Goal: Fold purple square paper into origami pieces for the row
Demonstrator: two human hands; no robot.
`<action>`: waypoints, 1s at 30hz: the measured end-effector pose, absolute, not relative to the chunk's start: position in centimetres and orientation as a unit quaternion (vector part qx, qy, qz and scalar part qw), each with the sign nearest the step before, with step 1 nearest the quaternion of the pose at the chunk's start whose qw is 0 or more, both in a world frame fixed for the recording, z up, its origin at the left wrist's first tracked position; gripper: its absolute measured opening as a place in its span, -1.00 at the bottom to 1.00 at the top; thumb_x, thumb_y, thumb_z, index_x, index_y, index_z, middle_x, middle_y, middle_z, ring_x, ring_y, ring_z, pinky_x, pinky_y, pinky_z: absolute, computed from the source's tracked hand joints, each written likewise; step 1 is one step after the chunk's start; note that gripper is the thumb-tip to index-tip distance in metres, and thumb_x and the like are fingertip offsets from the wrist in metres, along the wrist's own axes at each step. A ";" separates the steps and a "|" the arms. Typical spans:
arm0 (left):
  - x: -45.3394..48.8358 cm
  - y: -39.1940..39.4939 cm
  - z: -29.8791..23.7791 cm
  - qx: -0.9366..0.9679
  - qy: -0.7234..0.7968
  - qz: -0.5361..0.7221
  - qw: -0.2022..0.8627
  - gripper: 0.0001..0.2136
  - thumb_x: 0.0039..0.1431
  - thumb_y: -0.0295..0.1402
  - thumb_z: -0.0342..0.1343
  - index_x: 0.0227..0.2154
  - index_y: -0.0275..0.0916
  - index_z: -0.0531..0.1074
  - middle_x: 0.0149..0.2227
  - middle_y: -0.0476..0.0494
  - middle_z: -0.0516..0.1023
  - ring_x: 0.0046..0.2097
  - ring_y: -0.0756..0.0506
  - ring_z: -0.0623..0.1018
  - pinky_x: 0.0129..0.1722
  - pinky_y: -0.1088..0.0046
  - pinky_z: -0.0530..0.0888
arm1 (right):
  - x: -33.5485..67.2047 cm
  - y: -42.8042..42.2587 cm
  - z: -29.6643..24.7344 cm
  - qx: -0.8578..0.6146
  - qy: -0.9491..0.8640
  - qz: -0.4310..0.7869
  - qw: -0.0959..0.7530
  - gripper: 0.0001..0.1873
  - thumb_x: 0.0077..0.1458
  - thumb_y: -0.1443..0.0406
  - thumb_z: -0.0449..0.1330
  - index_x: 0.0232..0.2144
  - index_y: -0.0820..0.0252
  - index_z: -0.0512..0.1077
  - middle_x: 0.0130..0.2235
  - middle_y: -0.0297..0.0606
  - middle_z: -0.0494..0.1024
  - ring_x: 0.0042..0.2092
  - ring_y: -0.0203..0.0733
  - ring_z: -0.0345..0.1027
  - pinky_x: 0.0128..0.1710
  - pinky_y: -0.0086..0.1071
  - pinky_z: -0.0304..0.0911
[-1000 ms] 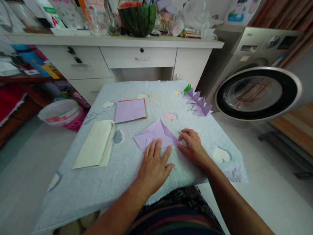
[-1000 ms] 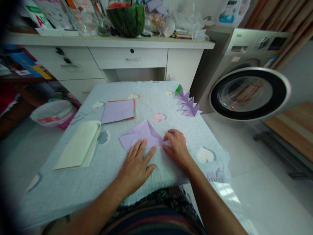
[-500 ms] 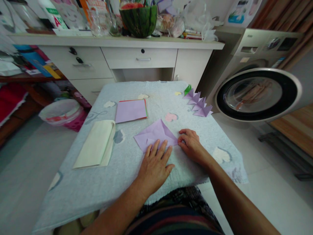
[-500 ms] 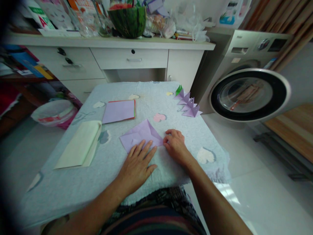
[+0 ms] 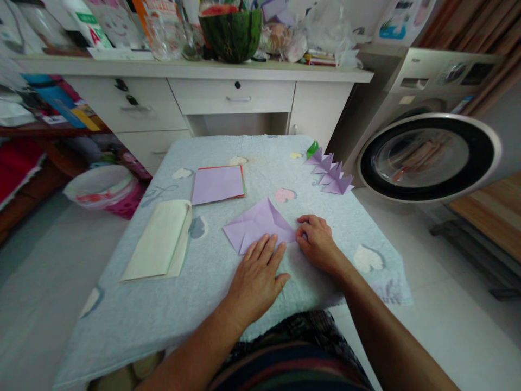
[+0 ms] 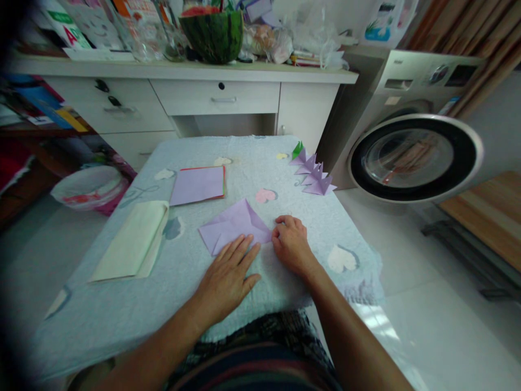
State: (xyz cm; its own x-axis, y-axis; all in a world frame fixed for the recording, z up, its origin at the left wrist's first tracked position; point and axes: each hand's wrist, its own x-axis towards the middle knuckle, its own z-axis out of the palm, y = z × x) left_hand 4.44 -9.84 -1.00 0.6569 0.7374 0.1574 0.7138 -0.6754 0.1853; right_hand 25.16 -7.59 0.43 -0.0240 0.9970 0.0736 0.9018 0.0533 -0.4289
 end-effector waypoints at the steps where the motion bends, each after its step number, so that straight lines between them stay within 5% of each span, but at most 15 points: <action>1: 4.4 -9.8 -1.0 0.908 0.400 0.109 0.055 -0.44 0.27 -0.06 0.02 0.25 -0.18 0.17 0.34 -0.22 0.13 0.35 -0.25 0.12 0.29 0.08 0.16 | 25.1 -7.6 0.4 -0.675 -0.704 0.131 0.180 -0.84 0.13 0.35 0.09 -0.41 0.18 0.47 0.04 -0.13 0.39 0.07 0.01 0.16 0.06 -0.09 0.08; 30: 4.7 -9.9 -0.7 0.905 0.407 0.111 0.059 -0.44 0.26 -0.08 0.04 0.26 -0.16 0.16 0.33 -0.25 0.15 0.34 -0.27 0.14 0.28 0.04 0.15 | 23.6 -8.2 0.5 -0.694 -0.696 0.071 0.169 -0.84 0.11 0.20 0.19 -0.41 0.16 0.37 0.04 -0.10 0.39 0.06 0.07 0.17 0.03 -0.03 0.12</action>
State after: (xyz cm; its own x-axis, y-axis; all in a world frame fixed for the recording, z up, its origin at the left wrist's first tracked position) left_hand 4.66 -9.87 -0.68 0.6446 0.7491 0.1528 0.7227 -0.6623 0.1977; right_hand 23.62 -8.22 0.48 0.0207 0.9905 0.1360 0.9423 0.0261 -0.3337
